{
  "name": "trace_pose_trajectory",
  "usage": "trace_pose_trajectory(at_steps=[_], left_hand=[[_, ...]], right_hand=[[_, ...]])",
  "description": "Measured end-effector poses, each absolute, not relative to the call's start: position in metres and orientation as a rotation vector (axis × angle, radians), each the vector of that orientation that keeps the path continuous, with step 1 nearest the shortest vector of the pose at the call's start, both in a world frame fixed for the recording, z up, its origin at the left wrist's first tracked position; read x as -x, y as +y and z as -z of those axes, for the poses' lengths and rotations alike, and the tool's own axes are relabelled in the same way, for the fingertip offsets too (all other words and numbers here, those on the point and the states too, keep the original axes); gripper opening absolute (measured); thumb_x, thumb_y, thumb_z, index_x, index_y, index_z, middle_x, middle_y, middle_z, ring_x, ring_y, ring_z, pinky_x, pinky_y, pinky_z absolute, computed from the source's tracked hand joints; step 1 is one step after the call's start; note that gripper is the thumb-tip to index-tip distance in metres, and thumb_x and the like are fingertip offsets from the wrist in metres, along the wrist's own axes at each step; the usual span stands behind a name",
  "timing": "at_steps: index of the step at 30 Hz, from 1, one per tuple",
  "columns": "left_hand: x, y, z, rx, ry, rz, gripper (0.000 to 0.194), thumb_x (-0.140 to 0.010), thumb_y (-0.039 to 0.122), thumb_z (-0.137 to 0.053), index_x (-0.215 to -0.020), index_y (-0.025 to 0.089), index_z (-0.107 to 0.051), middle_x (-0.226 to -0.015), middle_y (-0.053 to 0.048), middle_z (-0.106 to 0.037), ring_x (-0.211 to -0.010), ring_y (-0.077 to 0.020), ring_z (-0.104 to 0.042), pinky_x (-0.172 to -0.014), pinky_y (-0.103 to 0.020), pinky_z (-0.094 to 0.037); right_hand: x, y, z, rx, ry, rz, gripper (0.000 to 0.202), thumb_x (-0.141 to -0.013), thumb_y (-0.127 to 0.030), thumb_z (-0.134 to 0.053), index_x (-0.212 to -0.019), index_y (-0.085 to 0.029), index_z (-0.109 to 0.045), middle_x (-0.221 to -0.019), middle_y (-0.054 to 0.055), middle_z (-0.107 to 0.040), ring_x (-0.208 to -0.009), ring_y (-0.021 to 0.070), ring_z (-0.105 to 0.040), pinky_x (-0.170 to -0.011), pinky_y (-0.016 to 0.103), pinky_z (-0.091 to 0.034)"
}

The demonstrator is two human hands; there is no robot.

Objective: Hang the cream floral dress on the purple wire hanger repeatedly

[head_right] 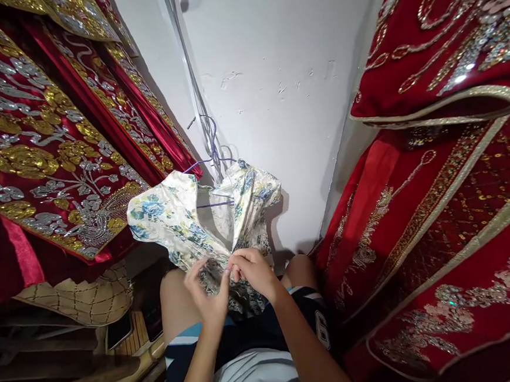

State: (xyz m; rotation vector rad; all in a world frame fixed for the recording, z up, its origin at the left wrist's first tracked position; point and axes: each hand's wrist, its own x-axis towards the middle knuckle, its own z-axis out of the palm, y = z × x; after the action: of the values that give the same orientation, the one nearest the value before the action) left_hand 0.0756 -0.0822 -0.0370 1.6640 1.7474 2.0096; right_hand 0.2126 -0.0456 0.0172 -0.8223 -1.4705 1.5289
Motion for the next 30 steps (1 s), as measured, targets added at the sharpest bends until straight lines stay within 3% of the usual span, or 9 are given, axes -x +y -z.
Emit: trace_pose_trajectory(at_steps=[3,5,13,17,19,21,23,26,30], left_hand=[[-0.085,-0.065,0.030,-1.839,1.527,-1.728,0.006,-0.085,0.019,-0.059,-0.090,0.021,-0.056,-0.086,-0.004,-0.059,-0.083,-0.0200,-0.059,-0.076,-0.031,-0.048],[-0.085,-0.055,0.026,-1.878,1.454,-1.684,0.013,-0.087,0.018,-0.053,-0.075,0.021,-0.050,-0.073,-0.001,-0.052,-0.070,-0.0164,-0.052,-0.065,-0.027,-0.043],[-0.063,-0.035,0.025,-2.181,1.497,-1.137,0.016,-0.081,0.010,-0.048,-0.070,0.021,-0.044,-0.070,0.000,-0.048,-0.067,-0.0160,-0.048,-0.064,-0.027,-0.036],[-0.059,-0.030,-0.001,-2.282,1.500,-0.890,0.014,-0.080,0.011,-0.053,-0.071,0.020,-0.048,-0.071,-0.001,-0.054,-0.068,-0.0172,-0.052,-0.063,-0.028,-0.037],[-0.059,-0.027,-0.031,-2.264,1.419,-1.058,0.006,-0.088,0.017,-0.053,-0.090,0.020,-0.058,-0.081,-0.002,-0.061,-0.074,-0.0175,-0.058,-0.069,-0.028,-0.043],[-0.059,-0.023,-0.069,-2.203,1.314,-1.424,0.025,-0.096,0.022,-0.049,-0.120,0.019,-0.056,-0.094,-0.005,-0.066,-0.082,-0.0170,-0.062,-0.077,-0.029,-0.047],[-0.059,-0.016,-0.108,-2.216,1.285,-1.723,0.034,-0.099,0.025,-0.048,-0.132,0.018,-0.052,-0.091,-0.004,-0.066,-0.079,-0.0156,-0.063,-0.077,-0.029,-0.048],[-0.062,-0.003,-0.154,-2.478,1.273,-1.710,0.020,-0.099,0.028,-0.051,-0.107,0.017,-0.066,-0.088,-0.004,-0.068,-0.076,-0.0144,-0.060,-0.074,-0.027,-0.046],[-0.053,0.009,-0.182,-2.571,1.299,-1.822,0.019,-0.097,0.029,-0.055,-0.086,0.016,-0.065,-0.084,-0.004,-0.067,-0.079,-0.0149,-0.059,-0.076,-0.028,-0.046]], right_hand=[[-0.210,-0.043,-0.031,0.800,-1.516,-1.604,0.023,-0.082,-0.030,-0.055,-0.068,-0.017,-0.067,-0.046,-0.001,-0.057,-0.042,0.0106,-0.042,-0.047,0.025,-0.031],[-0.211,-0.033,-0.047,0.795,-1.413,-1.568,0.022,-0.080,-0.029,-0.057,-0.068,-0.016,-0.068,-0.043,-0.002,-0.054,-0.040,0.0092,-0.039,-0.044,0.024,-0.027],[-0.204,0.038,-0.148,0.590,-1.164,-1.395,0.020,-0.083,-0.025,-0.059,-0.072,-0.011,-0.069,-0.047,-0.004,-0.048,-0.040,0.0052,-0.034,-0.041,0.021,-0.020],[-0.205,0.032,-0.161,0.549,-1.194,-1.301,0.021,-0.086,-0.029,-0.058,-0.076,-0.013,-0.068,-0.046,-0.004,-0.049,-0.040,0.0060,-0.036,-0.040,0.020,-0.021],[-0.208,0.023,-0.157,0.546,-1.224,-1.271,0.022,-0.087,-0.032,-0.057,-0.076,-0.015,-0.066,-0.047,-0.004,-0.050,-0.040,0.0064,-0.038,-0.041,0.020,-0.023],[-0.210,0.017,-0.153,0.552,-1.279,-1.253,0.024,-0.088,-0.034,-0.057,-0.074,-0.016,-0.064,-0.048,-0.004,-0.051,-0.041,0.0067,-0.039,-0.041,0.020,-0.025],[-0.211,0.014,-0.152,0.563,-1.351,-1.228,0.026,-0.088,-0.035,-0.056,-0.071,-0.017,-0.062,-0.047,-0.004,-0.050,-0.042,0.0069,-0.040,-0.042,0.020,-0.026],[-0.208,0.017,-0.153,0.561,-1.429,-1.163,0.027,-0.089,-0.034,-0.057,-0.068,-0.017,-0.060,-0.045,-0.005,-0.046,-0.041,0.0071,-0.038,-0.044,0.021,-0.026],[-0.199,0.024,-0.142,0.618,-1.451,-1.118,0.026,-0.089,-0.032,-0.056,-0.067,-0.018,-0.060,-0.043,-0.007,-0.043,-0.040,0.0075,-0.033,-0.045,0.023,-0.024]])
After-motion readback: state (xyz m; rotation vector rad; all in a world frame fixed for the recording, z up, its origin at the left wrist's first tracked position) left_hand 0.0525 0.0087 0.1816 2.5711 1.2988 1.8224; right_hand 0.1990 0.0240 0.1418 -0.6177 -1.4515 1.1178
